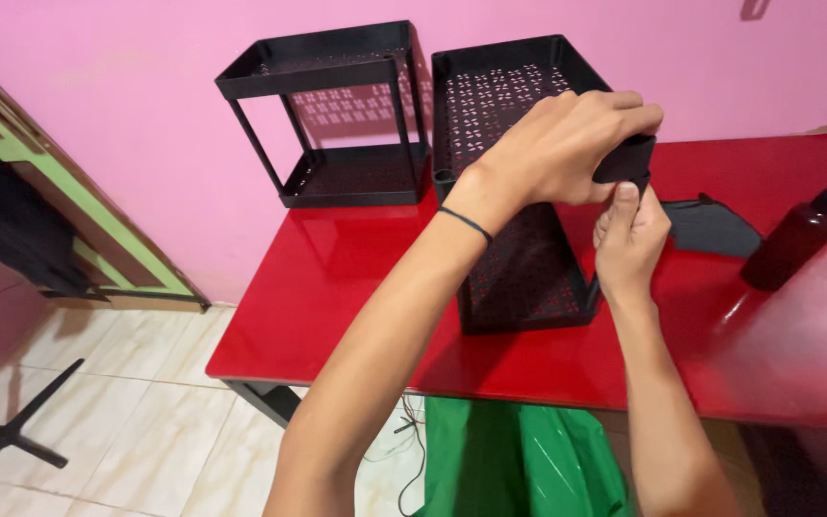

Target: The person disassembles a black two-tier metal stand by removing the vertical support rods from the perforated trays. They handle the trays and rods by hand, separating the components and placing them on the red table.

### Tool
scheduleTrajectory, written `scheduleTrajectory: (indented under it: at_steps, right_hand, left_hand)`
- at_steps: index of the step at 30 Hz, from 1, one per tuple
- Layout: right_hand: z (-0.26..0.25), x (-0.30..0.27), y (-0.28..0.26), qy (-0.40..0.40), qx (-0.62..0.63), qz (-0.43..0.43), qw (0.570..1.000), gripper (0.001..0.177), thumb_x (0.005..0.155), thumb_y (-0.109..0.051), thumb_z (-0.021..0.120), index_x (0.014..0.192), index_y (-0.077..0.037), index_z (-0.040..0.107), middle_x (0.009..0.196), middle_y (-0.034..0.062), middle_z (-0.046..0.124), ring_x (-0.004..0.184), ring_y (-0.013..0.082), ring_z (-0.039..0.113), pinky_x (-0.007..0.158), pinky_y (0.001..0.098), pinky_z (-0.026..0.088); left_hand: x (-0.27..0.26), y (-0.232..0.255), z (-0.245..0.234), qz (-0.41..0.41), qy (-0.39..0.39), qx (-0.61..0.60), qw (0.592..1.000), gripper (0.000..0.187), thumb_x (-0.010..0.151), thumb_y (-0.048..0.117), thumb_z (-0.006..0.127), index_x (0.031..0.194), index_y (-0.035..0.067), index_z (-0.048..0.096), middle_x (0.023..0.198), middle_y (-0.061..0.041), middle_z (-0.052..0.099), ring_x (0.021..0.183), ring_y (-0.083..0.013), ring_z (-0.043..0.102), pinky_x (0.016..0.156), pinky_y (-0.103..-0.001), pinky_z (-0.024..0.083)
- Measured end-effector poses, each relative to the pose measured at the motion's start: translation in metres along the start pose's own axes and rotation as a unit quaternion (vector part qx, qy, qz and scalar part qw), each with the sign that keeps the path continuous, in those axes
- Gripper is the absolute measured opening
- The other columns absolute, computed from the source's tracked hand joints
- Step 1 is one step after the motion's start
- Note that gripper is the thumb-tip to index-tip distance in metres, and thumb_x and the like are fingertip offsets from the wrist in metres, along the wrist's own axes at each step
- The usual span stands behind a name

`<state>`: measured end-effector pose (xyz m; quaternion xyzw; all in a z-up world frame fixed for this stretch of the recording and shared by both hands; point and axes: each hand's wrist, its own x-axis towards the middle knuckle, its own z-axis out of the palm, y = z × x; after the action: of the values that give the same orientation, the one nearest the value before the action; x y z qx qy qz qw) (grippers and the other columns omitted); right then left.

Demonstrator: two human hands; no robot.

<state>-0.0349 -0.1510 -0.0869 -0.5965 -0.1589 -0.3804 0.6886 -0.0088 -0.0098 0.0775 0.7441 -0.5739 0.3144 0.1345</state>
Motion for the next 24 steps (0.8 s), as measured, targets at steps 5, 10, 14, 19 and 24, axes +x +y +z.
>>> scheduleTrajectory:
  at_steps: [5, 10, 14, 19, 24]
  right_hand:
    - [0.004, 0.0, -0.004, 0.016, -0.017, -0.001, 1.0, 0.033, 0.115, -0.038, 0.046, 0.119, -0.007, 0.056, 0.069, -0.0058, 0.044, 0.054, 0.0022, 0.039, 0.047, 0.021, 0.032]
    - [0.003, -0.004, -0.001, 0.005, 0.001, -0.021, 1.0, 0.032, 0.119, -0.036, 0.048, 0.112, -0.005, 0.052, 0.076, -0.0051, 0.044, 0.061, 0.0024, 0.041, 0.051, 0.021, 0.035]
    - [0.005, -0.003, 0.001, 0.002, 0.03, -0.025, 0.999, 0.029, 0.12, -0.033, 0.049, 0.112, -0.005, 0.05, 0.075, -0.0054, 0.04, 0.06, 0.0029, 0.039, 0.051, 0.0211, 0.033]
    - [0.007, -0.004, -0.001, 0.018, -0.008, -0.052, 0.998, 0.027, 0.119, -0.031, 0.048, 0.119, -0.004, 0.052, 0.076, -0.0054, 0.042, 0.061, 0.003, 0.04, 0.052, 0.0211, 0.035]
    - [0.002, -0.001, 0.003, 0.015, -0.012, -0.064, 0.998, 0.029, 0.123, -0.031, 0.047, 0.12, -0.002, 0.051, 0.072, -0.0041, 0.041, 0.058, 0.0024, 0.039, 0.049, 0.0197, 0.033]
  left_hand:
    - [-0.014, 0.024, -0.019, -0.033, -0.008, 0.037, 0.999, 0.072, 0.074, 0.033, 0.085, 0.136, 0.012, 0.055, 0.133, -0.01, 0.061, 0.094, -0.0342, 0.072, 0.07, -0.045, 0.058]
    - [-0.084, 0.028, -0.036, -0.044, 0.197, 0.036, 0.979, 0.065, 0.099, 0.037, 0.076, 0.152, 0.013, 0.047, 0.151, -0.012, 0.051, 0.133, -0.03, 0.057, 0.117, -0.041, 0.047]
    - [-0.146, 0.049, 0.005, -0.216, 0.467, 0.005, 0.858, 0.051, 0.11, 0.037, 0.058, 0.148, 0.007, 0.046, 0.146, -0.017, 0.05, 0.138, -0.0291, 0.049, 0.119, -0.038, 0.042]
    - [-0.172, 0.052, 0.077, -0.301, 0.398, -0.342, 0.796, 0.047, 0.112, 0.041, 0.045, 0.137, 0.001, 0.045, 0.107, -0.011, 0.059, 0.096, -0.0166, 0.064, 0.082, -0.031, 0.055]
    - [-0.178, 0.052, 0.117, -0.358, 0.386, -0.313, 0.79, 0.021, 0.113, 0.022, 0.048, 0.11, 0.003, 0.056, 0.067, 0.005, 0.044, 0.059, -0.0055, 0.042, 0.053, -0.026, 0.034]
